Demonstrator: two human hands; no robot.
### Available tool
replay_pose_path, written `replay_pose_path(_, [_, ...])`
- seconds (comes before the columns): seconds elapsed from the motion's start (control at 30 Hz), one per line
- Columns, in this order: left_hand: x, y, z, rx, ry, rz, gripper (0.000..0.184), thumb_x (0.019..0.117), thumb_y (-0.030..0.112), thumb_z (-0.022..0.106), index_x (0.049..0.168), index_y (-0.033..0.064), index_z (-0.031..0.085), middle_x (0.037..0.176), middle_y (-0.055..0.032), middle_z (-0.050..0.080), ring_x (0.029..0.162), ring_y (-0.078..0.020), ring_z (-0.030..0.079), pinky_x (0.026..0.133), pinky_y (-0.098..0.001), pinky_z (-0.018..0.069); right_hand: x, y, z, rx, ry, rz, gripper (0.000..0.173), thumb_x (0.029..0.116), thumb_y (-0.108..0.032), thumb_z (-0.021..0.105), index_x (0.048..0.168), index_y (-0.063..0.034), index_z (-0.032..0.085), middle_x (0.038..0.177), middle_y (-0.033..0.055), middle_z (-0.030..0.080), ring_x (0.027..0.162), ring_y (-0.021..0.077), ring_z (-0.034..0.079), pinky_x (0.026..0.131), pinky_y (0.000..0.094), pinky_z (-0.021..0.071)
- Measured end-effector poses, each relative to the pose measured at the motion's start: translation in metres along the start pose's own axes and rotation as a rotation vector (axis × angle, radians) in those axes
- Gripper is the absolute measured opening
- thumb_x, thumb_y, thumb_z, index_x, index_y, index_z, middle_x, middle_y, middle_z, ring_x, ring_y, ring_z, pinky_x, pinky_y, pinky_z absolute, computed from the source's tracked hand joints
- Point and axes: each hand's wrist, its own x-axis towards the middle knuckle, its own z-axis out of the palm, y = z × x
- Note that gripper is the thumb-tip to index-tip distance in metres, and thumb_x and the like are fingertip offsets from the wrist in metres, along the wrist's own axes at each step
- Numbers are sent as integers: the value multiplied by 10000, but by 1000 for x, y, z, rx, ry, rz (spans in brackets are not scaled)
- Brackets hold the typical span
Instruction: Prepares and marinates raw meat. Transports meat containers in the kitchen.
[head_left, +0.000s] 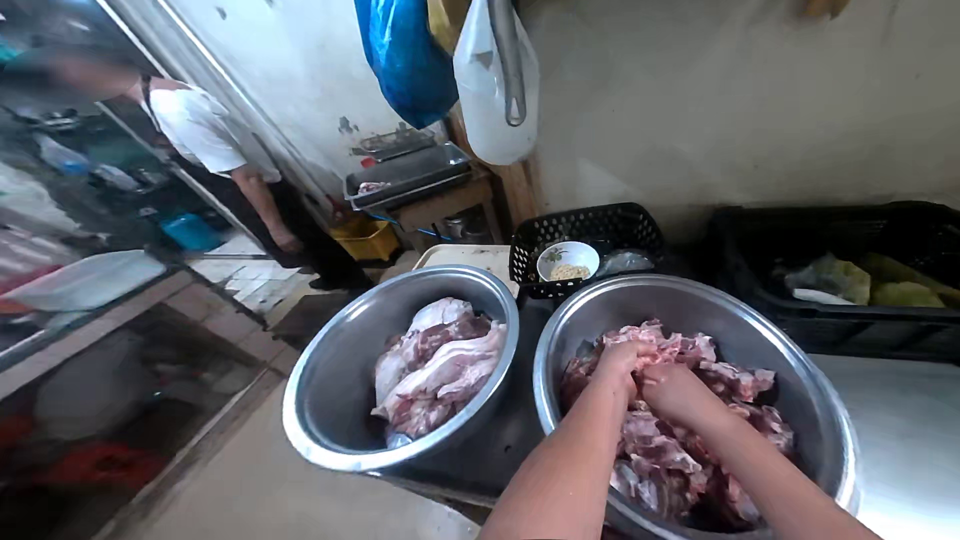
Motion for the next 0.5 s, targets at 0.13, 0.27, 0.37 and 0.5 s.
replay_pose_path(0.13, [7, -11, 17, 3, 111, 18, 264, 933, 114, 712, 1142, -28, 634, 933, -144, 627, 785, -217, 591, 720, -387, 516, 3, 16, -2, -110, -31, -12, 342, 1002, -226, 525, 1200, 1, 689, 1265, 235, 657, 1260, 388, 588, 1068, 588, 437])
replay_pose_path(0.27, [18, -20, 30, 53, 174, 12, 362, 931, 125, 723, 1228, -49, 608, 1054, -187, 652, 875, -247, 626, 786, -412, 535, -1, 25, -4, -154, -54, -2, 344, 1016, -223, 509, 1222, -7, 680, 1294, 226, 648, 1281, 379, 579, 1076, 579, 438])
replay_pose_path(0.37, [27, -27, 36, 107, 189, 16, 376, 925, 130, 725, 1234, -50, 612, 1092, -196, 665, 931, -261, 646, 829, -433, 543, -6, 28, -6, -213, -64, 25, 335, 1016, -219, 501, 1210, -9, 676, 1294, 226, 646, 1268, 385, 591, 1043, 595, 461])
replay_pose_path(0.5, [27, -31, 43, 216, 245, 5, 398, 888, 153, 769, 1209, -45, 644, 1116, -189, 681, 997, -274, 658, 887, -453, 538, -9, 33, -9, -262, -86, 28, 343, 1023, -249, 495, 1208, -28, 681, 1290, 208, 656, 1267, 377, 596, 1032, 588, 473])
